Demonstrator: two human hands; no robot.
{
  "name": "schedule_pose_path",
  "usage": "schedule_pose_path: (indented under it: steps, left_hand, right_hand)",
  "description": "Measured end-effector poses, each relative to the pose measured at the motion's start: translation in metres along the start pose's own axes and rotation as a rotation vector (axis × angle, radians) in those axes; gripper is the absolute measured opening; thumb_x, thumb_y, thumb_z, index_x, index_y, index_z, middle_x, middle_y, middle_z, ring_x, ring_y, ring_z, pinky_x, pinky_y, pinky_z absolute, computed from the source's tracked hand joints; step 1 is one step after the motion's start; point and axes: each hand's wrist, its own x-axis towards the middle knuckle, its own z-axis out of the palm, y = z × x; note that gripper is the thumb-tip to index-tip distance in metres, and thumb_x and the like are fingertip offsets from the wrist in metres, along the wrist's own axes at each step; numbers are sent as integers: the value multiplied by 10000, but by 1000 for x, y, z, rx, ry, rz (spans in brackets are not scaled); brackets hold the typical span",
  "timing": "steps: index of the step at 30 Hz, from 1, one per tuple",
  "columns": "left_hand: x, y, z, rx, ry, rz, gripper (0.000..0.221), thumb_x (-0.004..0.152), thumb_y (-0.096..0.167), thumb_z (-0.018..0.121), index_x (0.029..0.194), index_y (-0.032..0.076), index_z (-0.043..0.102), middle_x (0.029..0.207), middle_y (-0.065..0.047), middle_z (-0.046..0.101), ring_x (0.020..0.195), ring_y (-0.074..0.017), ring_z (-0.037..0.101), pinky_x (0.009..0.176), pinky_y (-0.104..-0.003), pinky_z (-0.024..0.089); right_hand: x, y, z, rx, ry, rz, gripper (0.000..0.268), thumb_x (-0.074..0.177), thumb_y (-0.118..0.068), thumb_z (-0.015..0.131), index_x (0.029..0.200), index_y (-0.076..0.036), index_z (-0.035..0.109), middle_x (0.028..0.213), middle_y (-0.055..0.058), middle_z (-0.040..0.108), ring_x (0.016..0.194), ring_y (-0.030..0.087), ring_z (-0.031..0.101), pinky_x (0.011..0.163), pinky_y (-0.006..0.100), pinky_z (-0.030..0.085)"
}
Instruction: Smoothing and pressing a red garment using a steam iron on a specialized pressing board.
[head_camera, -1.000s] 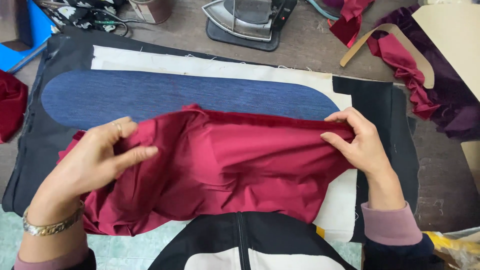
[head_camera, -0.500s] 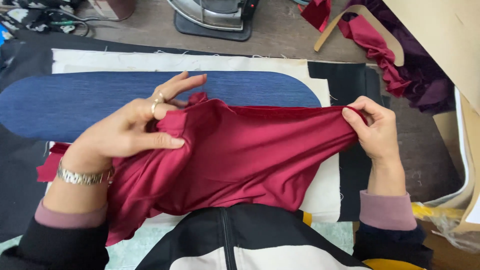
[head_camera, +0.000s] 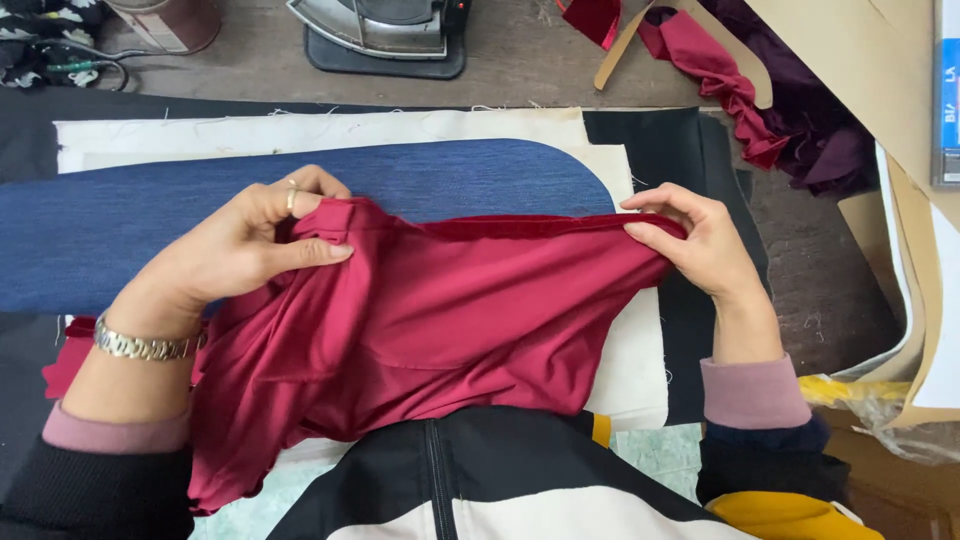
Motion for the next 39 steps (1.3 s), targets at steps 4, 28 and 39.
schedule_pose_path:
  steps: [4, 28, 39]
  left_hand:
    - [-10, 17, 7, 46, 68, -54, 229, 854, 169, 624, 1073, 150, 690, 1380, -114, 510, 1323, -213, 476, 1087, -382, 399]
    - [-69, 48, 39, 217, 383, -236, 68, 862, 72, 640, 821, 21, 658, 856, -27, 662, 790, -119, 596, 752, -255, 461]
    - [-17, 94, 46, -144, 776, -518, 233, 894, 36, 571, 1123, 5, 601, 961, -101, 630, 837, -182, 587, 736, -270, 451]
  right_hand:
    - [3, 12, 3, -50, 20, -91, 124, 925, -84, 619, 1024, -62, 690, 990, 46, 651, 953, 143, 596, 838, 240, 442]
    - [-4, 23, 6, 127, 14, -97, 69, 937, -69, 604, 893, -21, 629, 892, 40, 618, 843, 111, 559, 749, 210, 427]
    - [4, 36, -8, 394, -71, 147, 230, 962, -201, 565, 768, -84, 603, 706, -51, 542, 642, 37, 470, 583, 188, 324]
